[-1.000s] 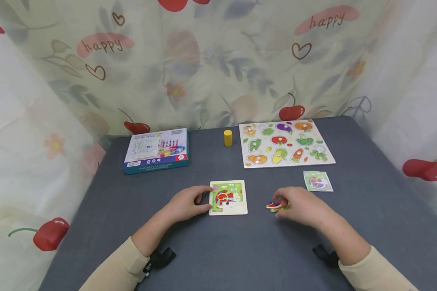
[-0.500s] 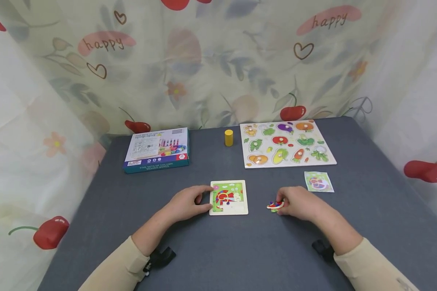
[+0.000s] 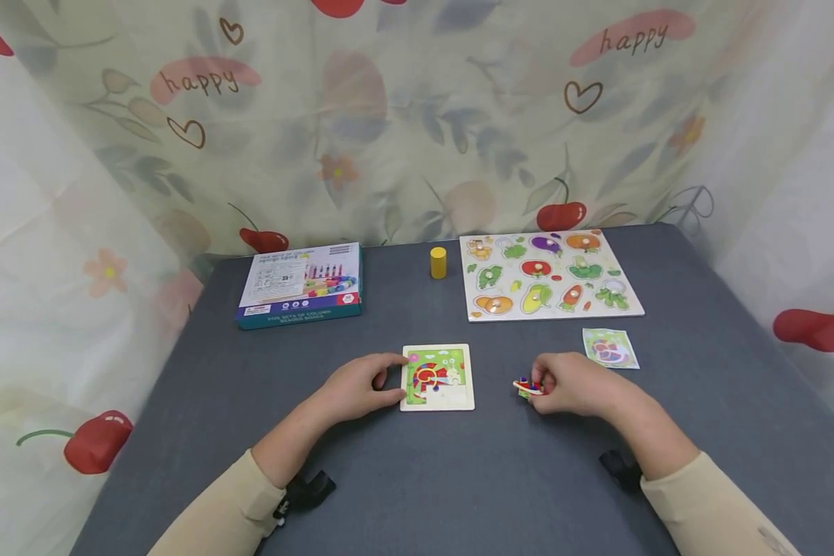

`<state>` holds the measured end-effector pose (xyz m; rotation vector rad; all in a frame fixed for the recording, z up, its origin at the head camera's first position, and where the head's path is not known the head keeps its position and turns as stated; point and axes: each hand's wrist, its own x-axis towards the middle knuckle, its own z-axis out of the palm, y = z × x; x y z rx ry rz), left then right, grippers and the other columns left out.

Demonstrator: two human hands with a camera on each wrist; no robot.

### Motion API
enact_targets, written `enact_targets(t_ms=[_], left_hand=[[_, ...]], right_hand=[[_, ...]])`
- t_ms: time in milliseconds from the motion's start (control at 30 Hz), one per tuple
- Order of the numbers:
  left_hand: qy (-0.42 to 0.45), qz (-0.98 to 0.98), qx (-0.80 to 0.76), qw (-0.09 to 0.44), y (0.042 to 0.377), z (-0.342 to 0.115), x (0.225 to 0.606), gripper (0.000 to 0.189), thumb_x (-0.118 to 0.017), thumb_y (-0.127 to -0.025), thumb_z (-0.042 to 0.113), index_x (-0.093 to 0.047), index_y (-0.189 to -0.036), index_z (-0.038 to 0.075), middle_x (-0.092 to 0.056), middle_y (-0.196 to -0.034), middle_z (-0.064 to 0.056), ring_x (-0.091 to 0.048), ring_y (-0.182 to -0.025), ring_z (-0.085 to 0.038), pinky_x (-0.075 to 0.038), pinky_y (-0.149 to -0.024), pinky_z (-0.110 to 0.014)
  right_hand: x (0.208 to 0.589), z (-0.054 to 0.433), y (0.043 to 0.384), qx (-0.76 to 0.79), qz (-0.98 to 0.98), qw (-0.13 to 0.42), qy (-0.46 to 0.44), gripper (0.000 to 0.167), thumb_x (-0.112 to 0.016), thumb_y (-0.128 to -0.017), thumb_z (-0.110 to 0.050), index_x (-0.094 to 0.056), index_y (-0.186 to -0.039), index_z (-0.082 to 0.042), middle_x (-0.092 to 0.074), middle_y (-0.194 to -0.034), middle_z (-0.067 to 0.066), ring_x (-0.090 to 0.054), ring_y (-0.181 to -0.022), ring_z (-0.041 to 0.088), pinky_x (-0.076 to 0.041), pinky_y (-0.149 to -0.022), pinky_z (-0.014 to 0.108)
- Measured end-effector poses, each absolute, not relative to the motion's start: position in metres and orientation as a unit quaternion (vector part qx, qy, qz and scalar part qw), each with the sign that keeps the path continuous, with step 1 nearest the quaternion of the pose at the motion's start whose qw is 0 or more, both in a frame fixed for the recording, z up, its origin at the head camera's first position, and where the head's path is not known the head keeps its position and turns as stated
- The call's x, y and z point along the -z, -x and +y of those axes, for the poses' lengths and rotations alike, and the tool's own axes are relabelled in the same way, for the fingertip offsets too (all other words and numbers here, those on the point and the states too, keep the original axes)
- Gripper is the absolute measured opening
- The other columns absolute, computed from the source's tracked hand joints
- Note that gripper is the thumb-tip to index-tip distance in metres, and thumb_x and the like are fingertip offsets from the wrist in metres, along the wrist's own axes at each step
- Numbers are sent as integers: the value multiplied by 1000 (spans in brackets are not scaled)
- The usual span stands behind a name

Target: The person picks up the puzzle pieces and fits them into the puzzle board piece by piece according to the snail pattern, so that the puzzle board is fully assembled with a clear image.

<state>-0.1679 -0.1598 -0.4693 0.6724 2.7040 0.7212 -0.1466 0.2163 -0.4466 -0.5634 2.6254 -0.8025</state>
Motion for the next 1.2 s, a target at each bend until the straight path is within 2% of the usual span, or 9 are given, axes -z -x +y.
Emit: enact_targets(t_ms=[200, 333, 567, 700, 833, 1000, 1200], left_hand=[[-230, 931, -250, 131, 168, -160, 469, 58, -75, -93, 43, -60, -144, 21, -50, -76, 0, -46, -67, -15, -31, -60, -32], [-230, 930, -254, 130, 168, -161, 470, 58, -75, -92, 43, -60, -144, 21, -50, -76, 0, -45, -65, -15, -31, -60, -32], [-228, 931, -256, 128, 167, -163, 469, 57, -75, -93, 43, -60, -144, 21, -50, -75, 0, -45, -65, -16, -31, -60, -32], [-229, 931, -254, 128, 167, -162, 470, 57, -75, -93, 43, -60, -144, 21, -49, -76, 0, -45, -66, -15, -31, -61, -32], [-234, 931, -251, 128, 167, -161, 470, 57, -75, -93, 42, -60, -143, 20, -50, -76, 1, -45, -66, -15, -32, -61, -32], [-234, 930, -251, 131, 167, -161, 469, 56, -74, -94, 41, -60, -143, 20, -50, -76, 1, -46, -66, -15, -32, -61, -32], [-232, 931, -249, 131, 167, -161, 468, 55, -74, -94, 42, -60, -143, 20, -50, -76, 1, -47, -67, -14, -33, -61, -31]], right_hand=[[436, 215, 142, 283, 931, 121, 196, 24, -82, -80, -17, -60, -91, -15, -55, -73, -5, -50, -62, 12, -41, -58, 29], [422, 209, 141, 283, 934, 92, 199, 24, -81, -78, -13, -63, -93, -16, -55, -73, -5, -49, -62, 12, -40, -57, 28], [406, 191, 144, 285, 930, 56, 227, 24, -80, -81, -12, -70, -102, -15, -58, -80, -7, -47, -61, 9, -40, -56, 28], [405, 177, 148, 284, 926, 57, 240, 26, -80, -83, -12, -72, -107, -12, -58, -80, -7, -46, -57, 9, -39, -55, 29], [408, 162, 152, 276, 926, 60, 252, 24, -82, -83, -11, -73, -106, -12, -59, -80, -6, -47, -58, 10, -40, -56, 29], [413, 143, 155, 256, 922, 65, 284, 25, -82, -84, -13, -74, -107, -12, -61, -85, -7, -50, -66, 10, -44, -61, 29], [420, 122, 155, 234, 917, 63, 316, 24, -82, -84, -16, -75, -106, -10, -62, -88, -7, -57, -77, 17, -46, -67, 30]])
